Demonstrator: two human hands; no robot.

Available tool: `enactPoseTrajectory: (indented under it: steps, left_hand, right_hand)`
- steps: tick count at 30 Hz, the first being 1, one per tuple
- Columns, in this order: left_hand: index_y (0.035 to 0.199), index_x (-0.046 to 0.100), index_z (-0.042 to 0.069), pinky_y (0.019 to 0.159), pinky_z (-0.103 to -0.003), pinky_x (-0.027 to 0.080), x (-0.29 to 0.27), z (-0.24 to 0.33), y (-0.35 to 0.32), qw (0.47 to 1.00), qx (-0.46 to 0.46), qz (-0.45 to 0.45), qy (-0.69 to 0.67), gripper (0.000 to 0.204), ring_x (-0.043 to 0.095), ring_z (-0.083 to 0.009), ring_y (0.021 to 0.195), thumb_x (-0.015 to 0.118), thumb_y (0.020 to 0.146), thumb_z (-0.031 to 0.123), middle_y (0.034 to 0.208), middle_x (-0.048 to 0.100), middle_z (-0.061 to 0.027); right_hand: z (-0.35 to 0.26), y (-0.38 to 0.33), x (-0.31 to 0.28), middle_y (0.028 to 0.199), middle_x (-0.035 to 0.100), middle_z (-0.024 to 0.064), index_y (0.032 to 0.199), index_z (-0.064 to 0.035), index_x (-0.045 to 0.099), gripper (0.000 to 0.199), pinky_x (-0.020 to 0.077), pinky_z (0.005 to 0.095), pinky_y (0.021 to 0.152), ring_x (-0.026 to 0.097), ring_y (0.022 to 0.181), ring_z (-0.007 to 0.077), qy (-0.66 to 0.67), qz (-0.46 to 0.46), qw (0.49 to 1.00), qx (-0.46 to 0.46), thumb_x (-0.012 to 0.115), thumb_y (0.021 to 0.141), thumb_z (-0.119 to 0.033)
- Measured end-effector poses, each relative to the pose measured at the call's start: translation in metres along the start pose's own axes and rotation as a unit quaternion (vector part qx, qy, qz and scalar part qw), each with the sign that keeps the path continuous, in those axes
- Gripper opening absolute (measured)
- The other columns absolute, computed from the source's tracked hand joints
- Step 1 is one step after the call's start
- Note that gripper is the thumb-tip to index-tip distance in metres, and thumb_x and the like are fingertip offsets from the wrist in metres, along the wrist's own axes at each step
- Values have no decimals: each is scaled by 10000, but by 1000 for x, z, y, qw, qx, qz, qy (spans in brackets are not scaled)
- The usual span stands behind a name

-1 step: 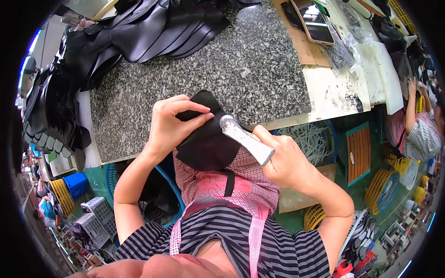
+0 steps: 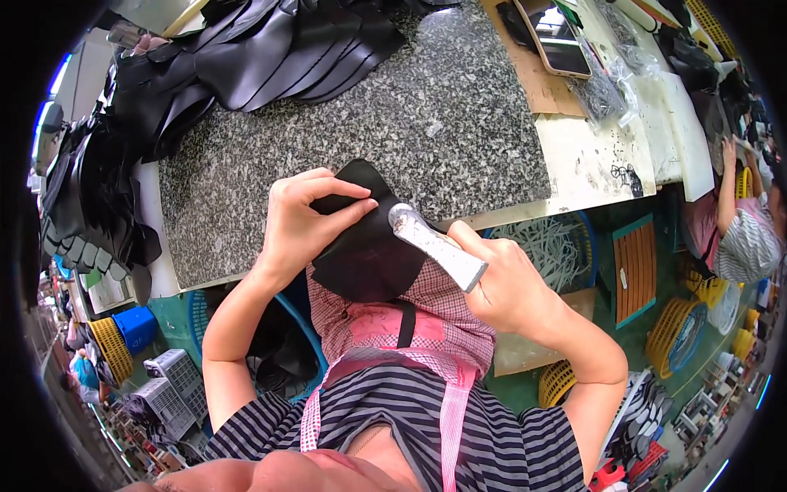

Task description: Flattening and shaping black leather shoe components using a shoemaker's hammer at a manufacturing workstation.

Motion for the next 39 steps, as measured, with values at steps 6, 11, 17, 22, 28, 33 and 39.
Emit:
enactPoseTrajectory:
  steps: [6,11,17,22,28,33,39]
  left_hand:
    - [900,801,66,625,-319,516,1,-3,-3,999,-30,26,10,170,687,-208,685,877,776,154,771,701,-69]
    - [930,803,50,629,-300,508,1,1,-2,999,-22,26,15,191,679,-179,683,884,775,128,775,701,-72]
    - [895,799,108,637,-352,524,2,-1,-6,998,-37,15,46,200,702,-240,724,860,800,274,811,705,-37]
    - [923,797,56,641,-307,516,2,3,-7,998,-23,24,51,201,689,-202,702,887,774,156,784,698,-71]
    - [914,776,112,664,-360,538,-1,3,-6,995,2,27,98,213,694,-243,777,863,781,254,834,705,-44]
    - [939,762,115,724,-360,542,-14,-1,-22,994,1,22,106,255,652,-233,834,887,730,190,831,701,-35]
    - [919,760,106,730,-363,538,-12,1,-26,996,-9,25,86,219,640,-228,846,871,747,185,844,706,-33]
  right_hand:
    - [-1,2,-4,750,518,196,1103,34,560,173,434,444,585,530,644,407,-2,-19,1000,11,538,1006,-108]
    - [-3,6,-12,807,563,239,1084,31,548,170,468,496,625,622,762,474,5,-25,999,39,524,1019,-125]
    - [-28,19,-28,821,615,244,1068,40,598,178,491,460,633,629,734,471,-11,116,993,11,526,1028,-118]
    - [-7,30,-18,773,623,229,1066,29,598,151,486,463,611,634,708,468,-79,50,995,40,530,1017,-97]
    - [-3,33,1,704,619,267,1092,17,482,173,488,567,649,642,733,492,-120,-2,993,-4,492,1044,-149]
    - [-3,37,-6,688,609,263,1055,18,489,203,483,556,642,640,722,488,-103,13,995,4,487,1059,-185]
    - [-33,36,-21,710,616,250,1095,35,524,201,493,519,644,649,738,479,-106,129,980,-111,530,1046,-161]
Point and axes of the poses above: each hand's wrist, its own y-axis towards the middle knuckle, its own x-axis out of the palm, z = x × y, the point moved 3 cm from there along y, towards the middle knuckle
